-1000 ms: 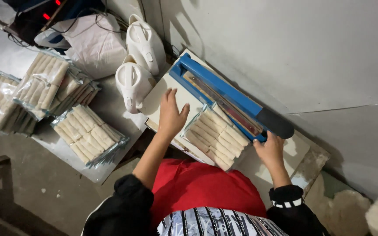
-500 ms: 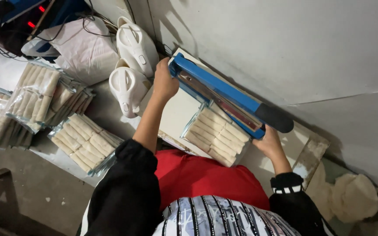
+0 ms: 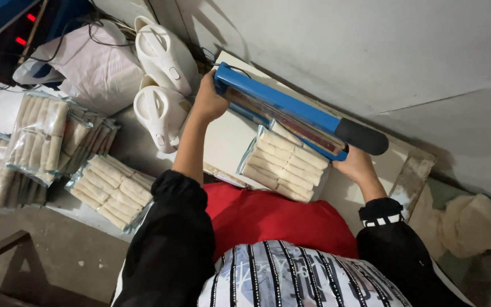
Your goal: Using a manual impulse heat sealer to seal plastic bags containing food items.
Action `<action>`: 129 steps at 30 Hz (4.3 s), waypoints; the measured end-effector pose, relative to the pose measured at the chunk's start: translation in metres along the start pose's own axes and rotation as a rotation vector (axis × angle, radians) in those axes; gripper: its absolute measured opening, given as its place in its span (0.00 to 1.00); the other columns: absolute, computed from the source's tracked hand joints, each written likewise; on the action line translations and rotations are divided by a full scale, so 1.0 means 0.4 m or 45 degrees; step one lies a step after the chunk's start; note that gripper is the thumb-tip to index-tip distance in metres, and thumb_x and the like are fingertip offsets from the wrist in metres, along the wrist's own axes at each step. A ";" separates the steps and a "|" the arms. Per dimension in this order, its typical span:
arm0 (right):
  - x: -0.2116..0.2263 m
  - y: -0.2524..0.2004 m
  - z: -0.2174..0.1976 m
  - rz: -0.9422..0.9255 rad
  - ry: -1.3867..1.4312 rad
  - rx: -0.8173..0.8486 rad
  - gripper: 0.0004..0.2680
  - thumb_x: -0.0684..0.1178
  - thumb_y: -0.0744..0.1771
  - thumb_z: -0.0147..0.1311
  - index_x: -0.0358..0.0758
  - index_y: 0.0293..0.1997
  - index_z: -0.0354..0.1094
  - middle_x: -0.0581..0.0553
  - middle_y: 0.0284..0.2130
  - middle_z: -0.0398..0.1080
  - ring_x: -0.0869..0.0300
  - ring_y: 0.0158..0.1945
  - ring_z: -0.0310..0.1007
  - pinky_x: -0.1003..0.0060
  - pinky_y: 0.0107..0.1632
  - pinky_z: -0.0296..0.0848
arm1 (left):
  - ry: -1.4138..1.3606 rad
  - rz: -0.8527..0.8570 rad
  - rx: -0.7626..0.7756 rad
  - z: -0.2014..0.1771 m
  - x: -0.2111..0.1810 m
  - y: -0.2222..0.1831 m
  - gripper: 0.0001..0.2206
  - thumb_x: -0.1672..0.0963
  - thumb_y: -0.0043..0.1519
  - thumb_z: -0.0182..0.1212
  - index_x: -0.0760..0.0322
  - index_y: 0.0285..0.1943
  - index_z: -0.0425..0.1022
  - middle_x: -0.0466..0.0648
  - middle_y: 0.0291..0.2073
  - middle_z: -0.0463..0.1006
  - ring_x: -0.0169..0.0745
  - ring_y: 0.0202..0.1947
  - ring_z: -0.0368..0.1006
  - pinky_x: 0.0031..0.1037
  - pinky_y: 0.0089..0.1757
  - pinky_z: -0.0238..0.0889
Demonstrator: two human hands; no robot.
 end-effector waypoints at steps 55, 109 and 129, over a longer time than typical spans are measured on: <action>-0.066 -0.218 -0.007 0.118 0.217 -0.294 0.25 0.45 0.62 0.59 0.32 0.66 0.55 0.34 0.53 0.59 0.42 0.57 0.64 0.50 0.56 0.67 | 0.553 0.402 1.138 0.174 -0.179 -0.330 0.19 0.55 0.48 0.69 0.58 0.50 0.75 0.55 0.43 0.80 0.66 0.49 0.74 0.52 0.50 0.64; 0.249 -0.299 0.115 0.526 1.341 0.319 0.36 0.75 0.65 0.34 0.39 0.74 0.29 0.34 0.72 0.30 0.43 0.74 0.34 0.36 0.69 0.36 | 0.450 -0.227 0.430 0.288 0.009 -0.268 0.45 0.32 0.54 0.32 0.58 0.73 0.49 0.66 0.56 0.65 0.77 0.53 0.69 0.53 0.53 0.63; -0.236 -0.165 0.185 0.758 1.496 0.092 0.11 0.59 0.70 0.43 0.51 0.55 0.56 0.50 0.53 0.59 0.55 0.60 0.62 0.43 0.62 0.63 | 0.590 -0.989 -1.138 -0.446 0.594 -0.550 0.29 0.50 0.64 0.55 0.73 0.68 0.53 0.65 0.65 0.58 0.63 0.65 0.52 0.45 0.60 0.50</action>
Point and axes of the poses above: each hand's wrist, its own y-axis towards the middle knuckle, its own z-axis out of the palm, x = y × z, the point moved 4 cm from there along y, towards the middle knuckle
